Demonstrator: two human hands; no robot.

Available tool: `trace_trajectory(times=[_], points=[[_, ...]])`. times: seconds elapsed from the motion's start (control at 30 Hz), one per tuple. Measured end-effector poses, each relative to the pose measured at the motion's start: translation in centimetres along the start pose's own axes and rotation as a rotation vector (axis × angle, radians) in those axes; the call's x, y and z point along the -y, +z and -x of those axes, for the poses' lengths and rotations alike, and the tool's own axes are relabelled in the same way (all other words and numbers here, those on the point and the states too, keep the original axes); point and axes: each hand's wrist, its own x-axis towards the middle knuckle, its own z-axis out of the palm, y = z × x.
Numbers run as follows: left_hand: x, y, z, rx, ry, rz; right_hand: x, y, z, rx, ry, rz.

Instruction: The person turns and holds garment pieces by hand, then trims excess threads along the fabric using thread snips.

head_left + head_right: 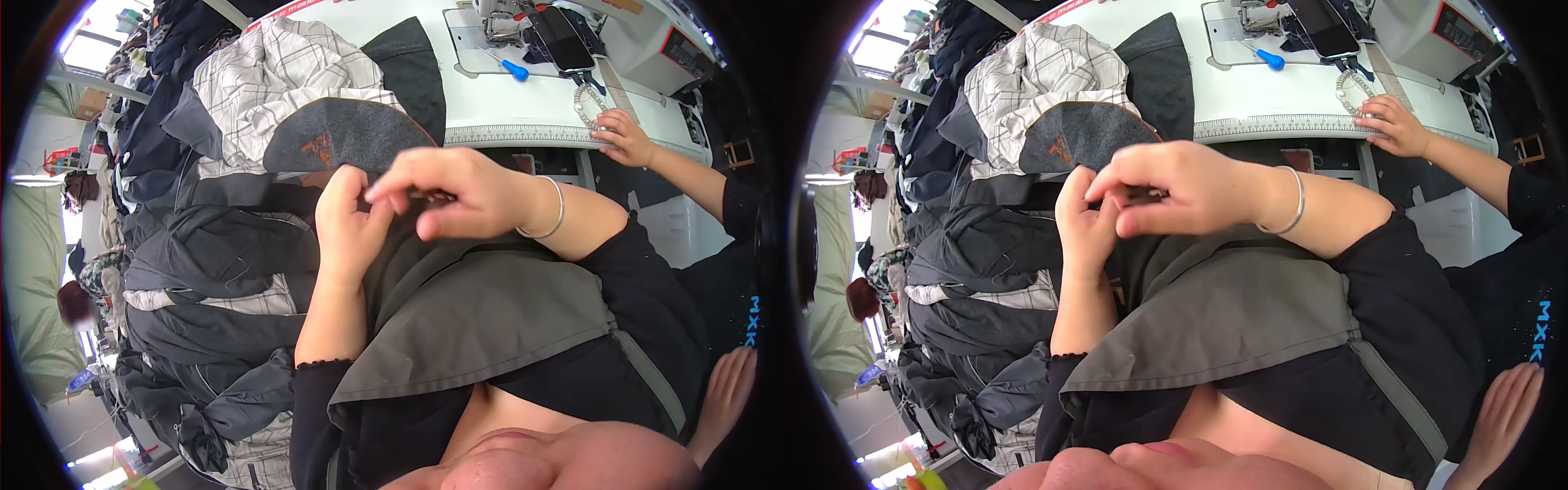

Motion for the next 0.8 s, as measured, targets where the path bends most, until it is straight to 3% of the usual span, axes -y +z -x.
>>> trace_trajectory(times=[0.1,0.17,0.23,0.3,0.37,0.43,0.6,0.8], points=[[-0.4,-0.3,-0.3,0.049,-0.006,-0.089,-2.4,-1.1,-0.5,-0.163,0.112,0.037],[-0.4,-0.1,-0.5,-0.133,0.265,-0.187,-3.6,-0.9,-0.3,-0.234,0.104,-0.022],[-0.2,-0.3,-0.7,-0.112,0.284,-0.214,-3.5,-0.7,0.4,-0.304,0.128,-0.096],[0.0,-0.4,-0.9,-0.073,0.325,-0.261,-1.6,-0.4,1.0,-0.284,0.157,-0.086],[0.4,-0.1,-1.1,-0.026,0.297,-0.230,0.2,-0.1,1.2,-0.081,0.410,-0.511],[0.4,0.1,-1.3,0.020,0.275,-0.200,-0.1,0.5,1.3,0.011,0.453,-0.499],[0.4,0.5,-1.3,0.044,0.247,-0.202,-1.3,-0.4,1.5,0.000,0.672,-0.478],[-0.3,0.9,-1.4,0.051,0.262,-0.250,-1.9,-1.3,1.6,0.048,0.778,-0.506]])
